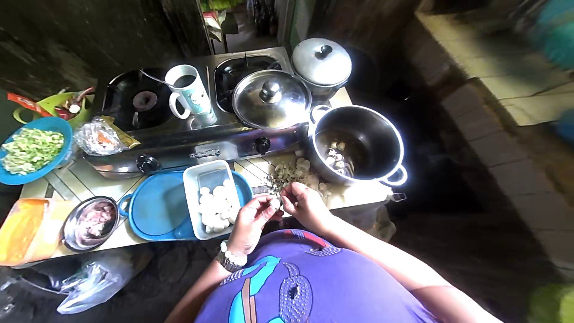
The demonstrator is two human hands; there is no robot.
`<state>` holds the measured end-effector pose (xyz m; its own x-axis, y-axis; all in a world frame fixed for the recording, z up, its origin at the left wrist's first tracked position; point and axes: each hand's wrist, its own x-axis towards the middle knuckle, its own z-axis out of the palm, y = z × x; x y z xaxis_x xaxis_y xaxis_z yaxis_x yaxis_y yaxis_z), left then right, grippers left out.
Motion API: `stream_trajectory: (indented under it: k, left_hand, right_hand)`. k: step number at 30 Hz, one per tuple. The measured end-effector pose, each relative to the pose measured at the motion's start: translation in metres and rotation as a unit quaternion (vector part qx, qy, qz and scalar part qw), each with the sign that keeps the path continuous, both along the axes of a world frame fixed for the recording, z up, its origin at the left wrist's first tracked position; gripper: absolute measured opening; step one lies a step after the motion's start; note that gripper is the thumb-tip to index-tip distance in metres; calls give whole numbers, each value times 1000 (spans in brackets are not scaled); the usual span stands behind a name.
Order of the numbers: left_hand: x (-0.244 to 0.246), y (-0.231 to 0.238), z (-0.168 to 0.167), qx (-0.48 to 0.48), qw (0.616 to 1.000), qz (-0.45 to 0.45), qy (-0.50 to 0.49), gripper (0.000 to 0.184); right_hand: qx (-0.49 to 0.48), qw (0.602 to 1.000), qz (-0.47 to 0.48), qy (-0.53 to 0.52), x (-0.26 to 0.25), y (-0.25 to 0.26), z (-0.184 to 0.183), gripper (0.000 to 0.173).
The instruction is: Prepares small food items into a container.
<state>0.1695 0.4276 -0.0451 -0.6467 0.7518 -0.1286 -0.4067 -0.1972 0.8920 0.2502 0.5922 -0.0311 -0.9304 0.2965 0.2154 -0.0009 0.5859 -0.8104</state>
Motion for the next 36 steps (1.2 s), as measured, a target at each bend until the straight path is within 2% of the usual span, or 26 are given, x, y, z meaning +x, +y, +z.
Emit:
stream_trajectory:
  k: [6, 8, 12, 17, 22, 26, 30, 33, 36]
  left_hand:
    - [-5, 1, 7, -8, 999, -12, -43, 29]
    - [-5, 3, 7, -15, 999, 10, -32, 30]
    - [-3, 7, 2, -37, 998, 32, 51, 35]
    - [-1, 4, -2, -72, 978, 55, 187, 34]
    - [4, 4, -2, -74, 977, 57, 190, 36]
    - [7, 0, -1, -62, 985, 44, 155, 34]
    - [8, -4, 6, -25, 999, 6, 42, 25]
    - [5, -6, 11, 11, 999, -5, -41, 28]
    - [2, -5, 9, 28, 997, 1, -66, 32]
  right_hand:
    - [11, 988, 15, -152, -4, 21, 2, 24]
    - [2, 994, 29, -104, -2, 20, 4, 27]
    - [-34, 998, 50, 26, 1, 10, 1, 33]
    - [-39, 997, 31, 61, 2, 6, 3, 18]
    - [25, 993, 9, 113, 5, 1, -2, 13]
    - [36, 995, 18, 88, 8, -3, -1, 8]
    - [16, 999, -5, 41, 8, -3, 2, 14]
    - [3, 999, -39, -16, 6, 3, 0, 19]
    - [-3, 996, -66, -51, 5, 9, 0, 19]
